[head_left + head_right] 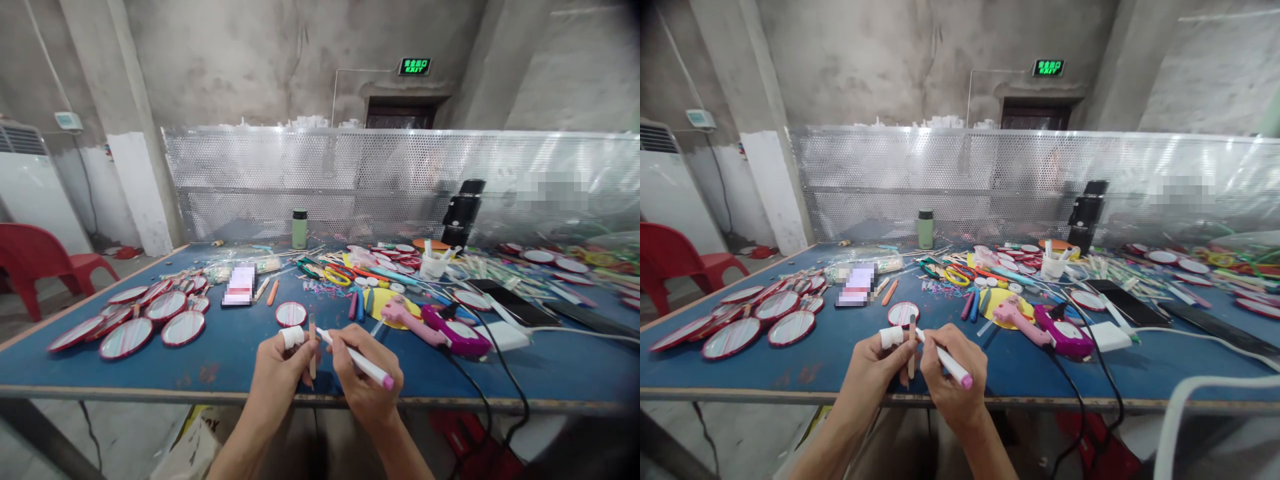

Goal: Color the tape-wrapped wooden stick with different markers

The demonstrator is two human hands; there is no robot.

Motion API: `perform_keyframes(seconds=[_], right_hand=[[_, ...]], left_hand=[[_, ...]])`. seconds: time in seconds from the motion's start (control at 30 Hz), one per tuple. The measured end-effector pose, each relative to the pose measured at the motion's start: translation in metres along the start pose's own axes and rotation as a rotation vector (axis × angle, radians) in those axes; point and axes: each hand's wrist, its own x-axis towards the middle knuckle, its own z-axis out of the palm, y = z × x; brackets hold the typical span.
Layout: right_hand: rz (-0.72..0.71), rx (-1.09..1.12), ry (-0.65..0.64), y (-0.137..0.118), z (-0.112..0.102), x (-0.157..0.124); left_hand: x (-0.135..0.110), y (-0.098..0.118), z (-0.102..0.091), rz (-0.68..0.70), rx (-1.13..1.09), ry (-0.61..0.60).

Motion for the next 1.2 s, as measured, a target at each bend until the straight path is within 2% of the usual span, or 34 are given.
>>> perform_keyframes(seconds=[0.27, 0.5, 0.8, 1.0, 1.2], right_hand=[[-0.021, 0.017, -0.048, 0.0011, 0.0006, -0.0006], [-0.009, -0.020, -0.011, -0.0007, 0.0000, 0.0003], [-0.026, -0.001, -0.025, -0.0004, 0.0008, 0.0006], [-0.004, -0.041, 0.020, -0.0016, -0.0006, 0.0003], [-0.008, 0.000, -0.004, 0.0001, 0.0006, 0.0002]], left_hand=[[-0.0004, 0.0016, 0.0005, 0.000, 0.016, 0.010], [0.0001, 0.0009, 0.0000, 0.008, 0.008, 0.002], [0.0014, -0.0013, -0.0004, 0.013, 0.002, 0.000], [0.0003, -0.0009, -0.0014, 0.011, 0.008, -0.011], [-0.0005, -0.0007, -0.0006, 0.007, -0.001, -0.010]])
